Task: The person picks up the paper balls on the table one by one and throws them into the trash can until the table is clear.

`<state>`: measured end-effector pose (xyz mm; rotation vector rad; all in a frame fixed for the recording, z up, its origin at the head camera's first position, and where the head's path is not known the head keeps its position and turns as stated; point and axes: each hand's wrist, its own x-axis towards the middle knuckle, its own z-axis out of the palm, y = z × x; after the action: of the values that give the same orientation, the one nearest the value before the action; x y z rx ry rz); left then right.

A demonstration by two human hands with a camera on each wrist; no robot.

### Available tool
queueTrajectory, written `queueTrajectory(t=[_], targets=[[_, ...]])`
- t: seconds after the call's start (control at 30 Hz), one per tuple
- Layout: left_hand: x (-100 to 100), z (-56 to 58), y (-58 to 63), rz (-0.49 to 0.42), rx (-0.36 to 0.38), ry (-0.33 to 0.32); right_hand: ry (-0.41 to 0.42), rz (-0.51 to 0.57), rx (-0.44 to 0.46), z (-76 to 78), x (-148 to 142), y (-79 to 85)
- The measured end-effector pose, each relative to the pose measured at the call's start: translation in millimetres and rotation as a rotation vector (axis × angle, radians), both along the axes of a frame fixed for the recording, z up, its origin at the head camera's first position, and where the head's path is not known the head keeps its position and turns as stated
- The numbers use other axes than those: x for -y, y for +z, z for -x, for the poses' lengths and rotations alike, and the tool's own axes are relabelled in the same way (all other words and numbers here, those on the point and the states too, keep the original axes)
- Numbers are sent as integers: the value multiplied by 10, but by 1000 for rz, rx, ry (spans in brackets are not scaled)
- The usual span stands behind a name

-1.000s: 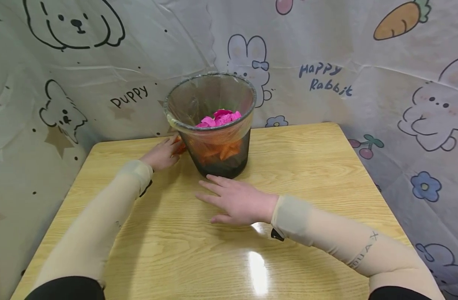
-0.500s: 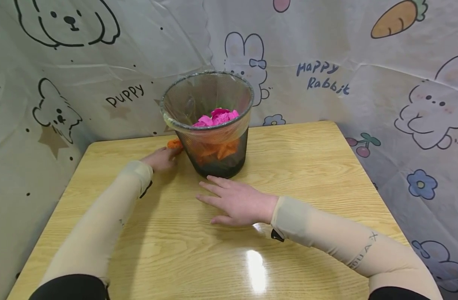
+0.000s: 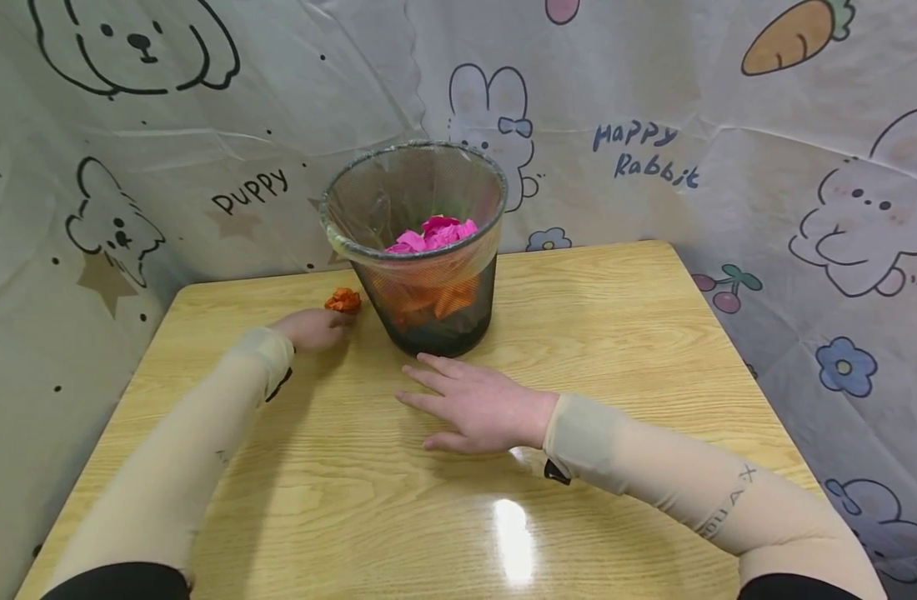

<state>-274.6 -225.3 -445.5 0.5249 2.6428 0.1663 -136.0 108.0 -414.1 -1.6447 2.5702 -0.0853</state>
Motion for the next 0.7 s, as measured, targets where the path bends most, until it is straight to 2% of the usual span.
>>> queueTrajectory(t=[0.13, 0.3, 0.37, 0.47, 0.57, 0.7], targets=[[65, -29, 91, -42, -25, -17, 5, -3, -3, -3, 10, -5], [125, -50, 213, -128, -136, 14, 5, -3, 2, -8, 25, -10], [123, -43, 219, -153, -182, 31, 2, -10, 3, -8, 21, -12], [113, -29, 165, -160, -243, 40, 1, -14, 2, -8, 14, -18], [92, -27, 80, -160, -228, 15, -1, -9, 7, -9, 4, -25], [37, -87, 9, -144, -109, -33, -10, 1, 20, -8, -17, -33]])
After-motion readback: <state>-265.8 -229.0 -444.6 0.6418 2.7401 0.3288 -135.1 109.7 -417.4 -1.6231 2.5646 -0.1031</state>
